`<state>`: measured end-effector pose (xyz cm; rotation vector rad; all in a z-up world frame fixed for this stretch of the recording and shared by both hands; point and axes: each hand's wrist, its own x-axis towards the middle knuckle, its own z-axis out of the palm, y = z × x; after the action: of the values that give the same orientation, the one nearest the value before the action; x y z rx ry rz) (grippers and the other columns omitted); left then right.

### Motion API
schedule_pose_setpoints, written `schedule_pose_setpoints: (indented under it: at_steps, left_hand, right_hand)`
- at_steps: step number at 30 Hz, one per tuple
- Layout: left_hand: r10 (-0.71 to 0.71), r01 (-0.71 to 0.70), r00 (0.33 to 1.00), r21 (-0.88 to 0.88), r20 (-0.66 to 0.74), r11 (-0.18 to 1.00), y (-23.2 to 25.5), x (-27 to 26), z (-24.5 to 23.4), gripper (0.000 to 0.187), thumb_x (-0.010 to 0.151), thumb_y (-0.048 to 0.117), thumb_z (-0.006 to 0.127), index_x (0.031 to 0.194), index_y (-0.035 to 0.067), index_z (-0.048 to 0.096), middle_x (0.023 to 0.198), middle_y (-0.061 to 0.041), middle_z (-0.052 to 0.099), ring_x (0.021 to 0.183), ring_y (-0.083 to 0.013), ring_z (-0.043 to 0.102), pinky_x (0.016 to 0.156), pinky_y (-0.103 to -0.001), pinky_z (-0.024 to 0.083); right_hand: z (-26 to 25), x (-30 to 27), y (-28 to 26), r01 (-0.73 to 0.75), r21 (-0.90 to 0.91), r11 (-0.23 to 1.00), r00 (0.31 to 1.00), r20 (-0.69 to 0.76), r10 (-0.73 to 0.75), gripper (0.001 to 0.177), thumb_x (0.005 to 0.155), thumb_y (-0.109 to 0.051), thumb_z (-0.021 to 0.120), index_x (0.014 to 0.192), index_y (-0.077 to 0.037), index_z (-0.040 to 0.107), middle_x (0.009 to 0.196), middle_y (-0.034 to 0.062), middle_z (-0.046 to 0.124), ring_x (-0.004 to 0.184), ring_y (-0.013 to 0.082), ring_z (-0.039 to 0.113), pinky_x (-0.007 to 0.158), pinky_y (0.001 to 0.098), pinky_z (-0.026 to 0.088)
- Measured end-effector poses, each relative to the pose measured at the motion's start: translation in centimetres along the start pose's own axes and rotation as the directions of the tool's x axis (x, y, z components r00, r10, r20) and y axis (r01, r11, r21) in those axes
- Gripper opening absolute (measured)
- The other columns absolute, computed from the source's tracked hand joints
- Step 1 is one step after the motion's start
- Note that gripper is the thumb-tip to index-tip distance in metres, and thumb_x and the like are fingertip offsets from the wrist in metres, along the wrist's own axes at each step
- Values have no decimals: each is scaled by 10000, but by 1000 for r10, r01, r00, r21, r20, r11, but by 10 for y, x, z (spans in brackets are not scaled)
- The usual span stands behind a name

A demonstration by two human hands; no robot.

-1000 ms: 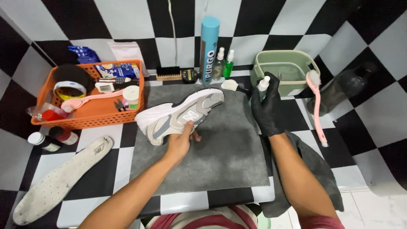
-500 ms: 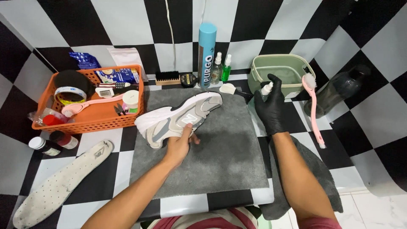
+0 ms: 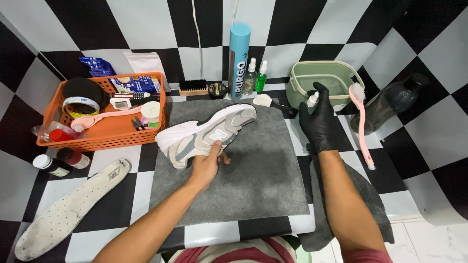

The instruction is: A person is cleaning a white sneaker using a cleaning spray and a microfiber cloth at a service counter.

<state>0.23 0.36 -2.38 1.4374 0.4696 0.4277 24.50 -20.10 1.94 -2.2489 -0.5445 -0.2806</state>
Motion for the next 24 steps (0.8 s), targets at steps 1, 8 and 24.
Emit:
schedule_pose_setpoints:
  at_steps: [1,8,24]
  left_hand:
    - [5,-5,1000,6,-3,1000,-1,0,0,354,1089,242,465,851,97,682,655,-81,717,711,-180,714,779,-299,485]
    - [12,-12,1000,-6,-14,1000,11,-4,2,337,1088,232,472,851,117,681,643,-76,720,696,-167,715,744,-282,454]
    - [-10,10,1000,21,-14,1000,12,-3,0,371,1088,274,470,844,109,695,673,-79,739,723,-182,749,797,-324,510]
  right_hand:
    - [0,1,0,1,-49,999,999,-38,-3,547,965,-226,632,1450,-236,380,1366,16,607,1253,323,600,1017,521,499]
    - [-14,-22,-39,202,-250,947,922,-278,-270,511,912,-244,690,1370,-163,478,1324,56,469,1311,277,520,1024,463,538]
    - [124,52,-19,-208,-470,858,973,-12,229,388,884,-342,691,1208,-143,764,936,52,773,980,138,709,960,219,470]
